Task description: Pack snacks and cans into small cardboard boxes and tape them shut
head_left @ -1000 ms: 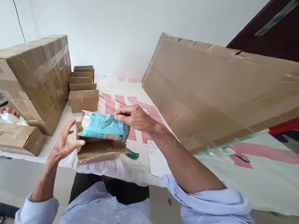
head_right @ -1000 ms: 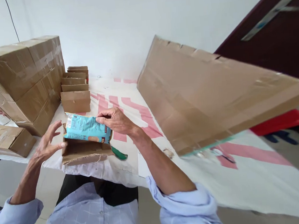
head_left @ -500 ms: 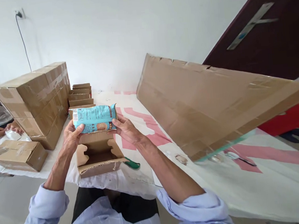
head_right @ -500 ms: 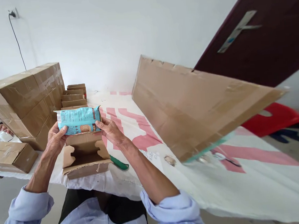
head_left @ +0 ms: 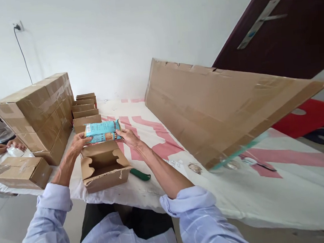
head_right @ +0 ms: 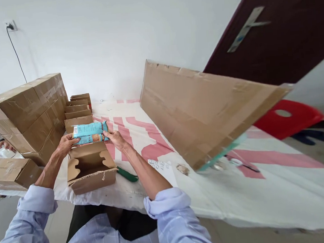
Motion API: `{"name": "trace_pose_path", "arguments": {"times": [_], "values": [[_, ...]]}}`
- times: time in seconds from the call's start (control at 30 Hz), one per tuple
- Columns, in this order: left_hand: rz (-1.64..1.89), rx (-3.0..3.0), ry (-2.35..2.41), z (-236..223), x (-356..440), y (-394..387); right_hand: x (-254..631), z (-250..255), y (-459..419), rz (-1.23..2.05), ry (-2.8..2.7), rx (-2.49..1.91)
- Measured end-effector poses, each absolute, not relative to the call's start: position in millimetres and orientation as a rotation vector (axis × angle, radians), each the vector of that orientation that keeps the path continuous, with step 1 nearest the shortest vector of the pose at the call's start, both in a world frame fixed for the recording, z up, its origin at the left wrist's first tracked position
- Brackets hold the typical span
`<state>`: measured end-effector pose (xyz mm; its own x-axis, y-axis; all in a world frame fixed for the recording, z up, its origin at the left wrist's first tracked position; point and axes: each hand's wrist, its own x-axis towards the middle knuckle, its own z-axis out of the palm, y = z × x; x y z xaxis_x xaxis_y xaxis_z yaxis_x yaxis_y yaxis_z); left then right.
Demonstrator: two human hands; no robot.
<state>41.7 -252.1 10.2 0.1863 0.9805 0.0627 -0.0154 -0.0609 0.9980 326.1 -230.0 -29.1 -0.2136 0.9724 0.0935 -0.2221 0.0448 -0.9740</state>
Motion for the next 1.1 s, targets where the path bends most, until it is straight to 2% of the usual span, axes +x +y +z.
{"name": "trace_pose_path", "arguments": {"times": [0.67,0.93,1.1], "values": [[0.947,1.135,1.214,-41.6,29.2,-221.6,317.4,-71.5,-212.0,1.475,-1.215,-0.977],[0.919,1.132,1.238,-38.0,33.1,-225.2,312.1,-72.8,-212.3,1.444,-1.233,-0.992],[0.997,1.198,1.212,-17.8,41.9,-230.7,311.5,-51.0,-214.8,1.343,-1.282,-0.964]]}}
